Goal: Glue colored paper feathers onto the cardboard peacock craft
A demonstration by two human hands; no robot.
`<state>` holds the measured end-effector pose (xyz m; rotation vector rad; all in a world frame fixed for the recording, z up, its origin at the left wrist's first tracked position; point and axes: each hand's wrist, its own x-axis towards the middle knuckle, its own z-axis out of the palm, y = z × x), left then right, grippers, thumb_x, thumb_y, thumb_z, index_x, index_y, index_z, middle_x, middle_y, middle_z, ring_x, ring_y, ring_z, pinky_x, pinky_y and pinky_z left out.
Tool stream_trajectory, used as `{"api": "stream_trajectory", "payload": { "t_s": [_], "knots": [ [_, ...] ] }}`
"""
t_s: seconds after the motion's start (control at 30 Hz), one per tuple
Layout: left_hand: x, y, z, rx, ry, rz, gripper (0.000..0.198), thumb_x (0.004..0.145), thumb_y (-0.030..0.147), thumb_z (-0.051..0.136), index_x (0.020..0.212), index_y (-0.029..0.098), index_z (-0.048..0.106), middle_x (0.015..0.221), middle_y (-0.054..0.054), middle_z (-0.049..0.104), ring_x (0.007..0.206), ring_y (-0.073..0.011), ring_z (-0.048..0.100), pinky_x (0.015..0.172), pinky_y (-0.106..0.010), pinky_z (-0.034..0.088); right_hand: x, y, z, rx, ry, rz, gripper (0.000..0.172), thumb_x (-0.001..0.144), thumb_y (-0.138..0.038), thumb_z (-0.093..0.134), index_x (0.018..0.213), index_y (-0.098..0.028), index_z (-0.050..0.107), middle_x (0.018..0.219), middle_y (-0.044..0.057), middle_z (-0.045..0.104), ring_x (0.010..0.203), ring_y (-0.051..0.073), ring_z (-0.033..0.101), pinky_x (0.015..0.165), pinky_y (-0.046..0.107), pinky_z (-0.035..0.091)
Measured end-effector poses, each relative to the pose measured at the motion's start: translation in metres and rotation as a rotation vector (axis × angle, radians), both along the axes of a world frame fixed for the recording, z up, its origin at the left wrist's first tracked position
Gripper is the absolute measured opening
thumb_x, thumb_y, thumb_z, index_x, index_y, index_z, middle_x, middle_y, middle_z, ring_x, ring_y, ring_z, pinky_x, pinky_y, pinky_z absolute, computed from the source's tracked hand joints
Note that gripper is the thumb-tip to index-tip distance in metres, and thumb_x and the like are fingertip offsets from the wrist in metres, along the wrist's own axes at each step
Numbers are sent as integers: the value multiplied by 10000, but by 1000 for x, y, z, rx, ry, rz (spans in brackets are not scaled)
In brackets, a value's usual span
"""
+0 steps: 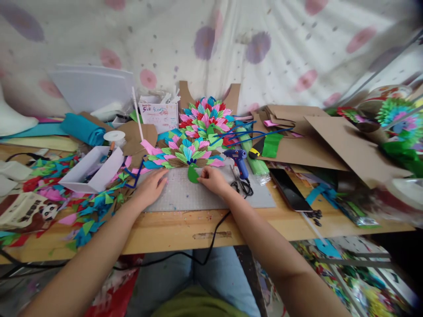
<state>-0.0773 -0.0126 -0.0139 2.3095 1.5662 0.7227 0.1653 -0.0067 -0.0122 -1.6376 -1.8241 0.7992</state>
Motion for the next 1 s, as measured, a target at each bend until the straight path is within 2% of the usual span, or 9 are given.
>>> {"api": "stream_trajectory", "payload": {
  "t_s": [0.1,0.27,0.37,0.43,0.63,0.8,1.0],
  "knots": [
    [0,3,-2,19,21,15,391,848,293,368,1169,172,557,1264,-93,573,1192,-219,502,1032,-418,375,1,1,-2,18,28,0,225,658,-205,613,606,-204,393,573,-54,448,552,102,393,531,237,269],
    [-6,7,3,99,48,206,330,819,244,399,1071,156,592,1037,-102,648,1010,-237,580,904,-398,459,3,3,-2,25,116,-19,232,644,-196,611,594,-204,385,563,-63,429,547,97,384,531,236,275],
    [-8,5,5,145,140,265,270,802,238,432,972,158,628,999,-112,638,1002,-259,571,899,-401,452,3,4,-3,10,181,-25,242,642,-202,610,584,-208,375,563,-63,430,550,99,387,536,239,287],
    [-5,1,5,136,177,241,275,809,265,449,975,147,634,1059,-127,628,1045,-267,556,942,-400,429,4,4,-3,5,207,-31,243,636,-203,611,582,-209,375,562,-62,433,553,102,392,538,242,289],
    [9,-1,-2,62,173,126,459,826,358,455,1194,100,548,1294,-139,538,1212,-255,473,1052,-393,352,4,6,-4,16,231,-54,236,624,-217,618,579,-210,386,539,-68,419,532,100,374,526,247,273],
    [11,5,-6,44,143,94,457,850,369,403,1209,119,538,1311,-125,533,1235,-233,464,1059,-397,348,6,7,-5,5,250,-58,236,623,-228,615,574,-209,385,542,-65,425,535,100,378,527,246,280],
    [10,14,-3,38,83,82,471,861,346,371,1257,126,503,1360,-119,492,1269,-216,434,1074,-375,327,6,6,-5,33,248,-61,230,623,-239,620,584,-208,395,562,-56,446,553,104,392,530,239,289]
  ]
}}
